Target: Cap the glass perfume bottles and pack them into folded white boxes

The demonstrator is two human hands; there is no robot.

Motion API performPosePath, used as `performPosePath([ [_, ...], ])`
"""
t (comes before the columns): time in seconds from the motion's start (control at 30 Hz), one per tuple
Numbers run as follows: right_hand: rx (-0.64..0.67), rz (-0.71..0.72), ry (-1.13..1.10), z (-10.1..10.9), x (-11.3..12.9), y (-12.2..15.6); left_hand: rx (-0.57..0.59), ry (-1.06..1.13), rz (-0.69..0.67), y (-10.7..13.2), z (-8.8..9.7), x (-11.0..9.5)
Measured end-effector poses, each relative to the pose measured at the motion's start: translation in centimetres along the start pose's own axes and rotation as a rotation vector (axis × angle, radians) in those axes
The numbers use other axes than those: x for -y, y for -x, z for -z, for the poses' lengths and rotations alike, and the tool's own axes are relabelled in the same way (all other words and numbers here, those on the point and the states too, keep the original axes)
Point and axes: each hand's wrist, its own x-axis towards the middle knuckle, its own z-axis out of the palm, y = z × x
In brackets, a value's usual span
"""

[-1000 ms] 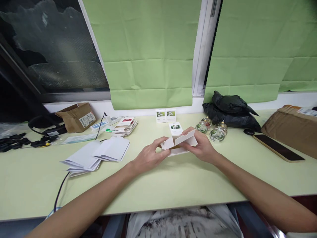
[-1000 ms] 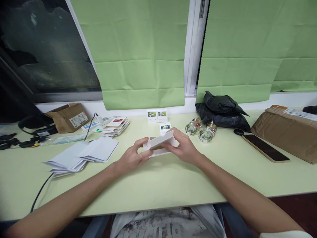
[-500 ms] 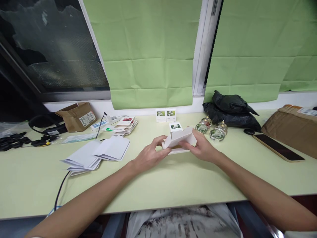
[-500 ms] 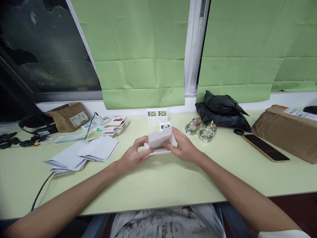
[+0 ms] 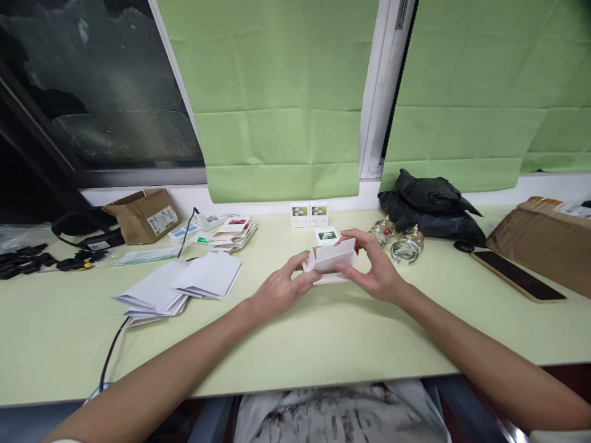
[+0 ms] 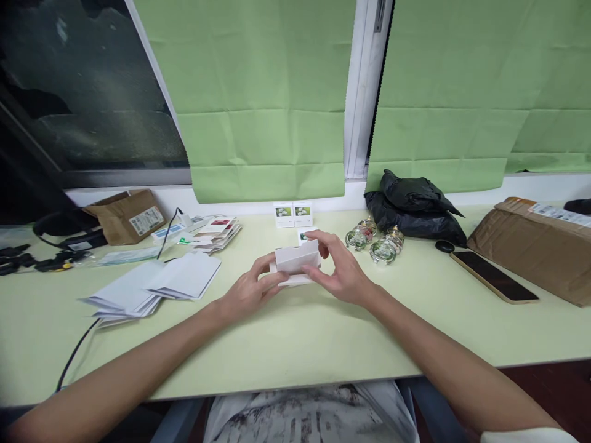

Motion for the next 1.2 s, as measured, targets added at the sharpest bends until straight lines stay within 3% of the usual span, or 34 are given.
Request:
performPosePath([
  [0.17,-0.001,0.050,-0.006,0.5,0.1,-0.3,0.028,0.053,0.065,0.4,0.1,0.1],
  [0.37,0.112,0.135,-0.047,0.6,0.4,-0.4,0.111,0.233,0.410,-0.2,0.8,-0.9],
  [0.43,0.124,0.193,-0.017,0.6,0.4,-0.3,0.128,0.265,0.465,-0.3,0.8,-1.0],
  [0.53,0.127,0.295,0.087,0.6,0.2,-0.1,0.102,0.273,0.426,0.1,0.5,-0.6],
  [0.73,0.145,0.405,0.281,0.4,-0.1,-0.1,-0.002,0.199,0.095,0.9,-0.3,0.9],
  [0.83,0.166,0.437,0.336,0.2,0.3,-0.1,-0.131,0.254,-0.042,0.6,-0.6,1.0],
  [0.93,0.191,0.417,0.356,0.2,0.8,-0.2,-0.183,0.320,0.046,-0.1,-0.5,0.6],
  [1.07,0.196,0.372,0.375,0.1,0.8,-0.2,-0.070,0.265,0.157,-0.3,-0.3,0.2],
  [1.2,0.209,0.413,0.370,0.0,0.5,-0.2,-0.037,0.268,0.201,0.0,-0.4,0.2],
])
